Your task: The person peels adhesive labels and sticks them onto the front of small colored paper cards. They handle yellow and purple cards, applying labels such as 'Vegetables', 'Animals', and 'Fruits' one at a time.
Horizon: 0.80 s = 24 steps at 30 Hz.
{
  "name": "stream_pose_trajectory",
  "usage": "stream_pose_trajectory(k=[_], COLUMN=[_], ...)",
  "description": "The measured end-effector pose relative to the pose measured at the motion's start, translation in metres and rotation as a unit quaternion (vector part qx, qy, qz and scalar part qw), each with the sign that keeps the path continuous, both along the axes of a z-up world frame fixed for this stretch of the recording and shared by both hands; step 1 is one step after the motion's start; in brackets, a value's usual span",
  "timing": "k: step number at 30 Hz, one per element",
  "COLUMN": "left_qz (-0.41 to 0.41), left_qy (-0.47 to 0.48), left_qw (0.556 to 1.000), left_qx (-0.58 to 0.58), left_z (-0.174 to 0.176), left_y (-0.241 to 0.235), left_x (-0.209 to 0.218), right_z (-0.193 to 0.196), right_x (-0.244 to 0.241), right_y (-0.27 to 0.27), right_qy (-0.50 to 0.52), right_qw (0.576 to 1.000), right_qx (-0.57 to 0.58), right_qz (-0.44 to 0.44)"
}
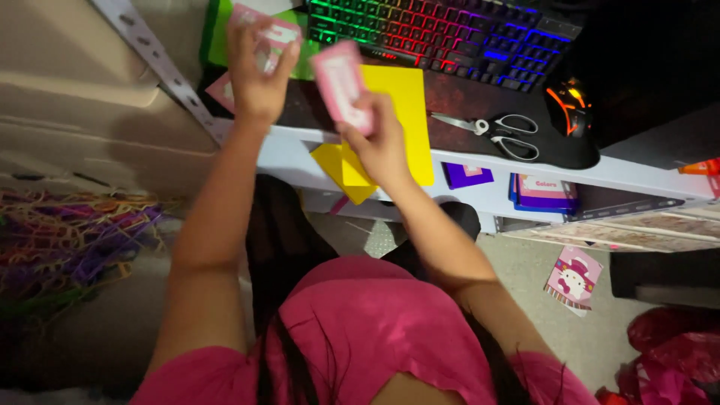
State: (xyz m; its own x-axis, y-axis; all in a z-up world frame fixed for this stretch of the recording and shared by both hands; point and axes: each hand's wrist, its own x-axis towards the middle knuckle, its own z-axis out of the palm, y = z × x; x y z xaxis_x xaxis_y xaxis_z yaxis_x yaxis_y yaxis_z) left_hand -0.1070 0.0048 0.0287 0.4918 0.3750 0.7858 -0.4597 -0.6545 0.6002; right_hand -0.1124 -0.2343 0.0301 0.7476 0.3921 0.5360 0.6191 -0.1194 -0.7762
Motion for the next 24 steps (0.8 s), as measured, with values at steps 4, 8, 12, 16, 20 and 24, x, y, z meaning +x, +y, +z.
stream_pose_trajectory(k=[4, 8, 12, 16, 20, 24], left_qz=[-0.298, -0.255, -0.095, -0.115, -0.11, -0.117], left_qy=[0.201, 0.316, 0.312, 0.325, 0.337, 0.347], left_qw=[0.897, 0.9, 0.944, 0.936, 0.931, 0.925], left_qx=[-0.256, -0.157, 0.046, 0.068, 0.092, 0.098], left_z=[-0.039, -0.01, -0.029, -0.036, -0.041, -0.041], left_y=[-0.069, -0.117, -0.118, -0.112, -0.11, -0.11], left_x=[-0.015, -0.034, -0.017, -0.007, -0.005, -0.008], right_z=[-0.009, -0.023, -0.009, -0.009, -0.016, -0.013], right_x=[-0.023, -0.02, -0.018, -0.012, -0.006, -0.004], right_y=[-0.035, -0.071, -0.1, -0.119, -0.127, -0.127], right_qy=[0.096, 0.049, -0.031, -0.024, -0.018, -0.019], right_qw=[0.991, 0.992, 0.962, 0.955, 0.97, 0.976], right_qx=[0.088, -0.109, -0.262, -0.286, -0.233, -0.207], right_qz=[-0.027, -0.032, -0.066, -0.079, -0.073, -0.061])
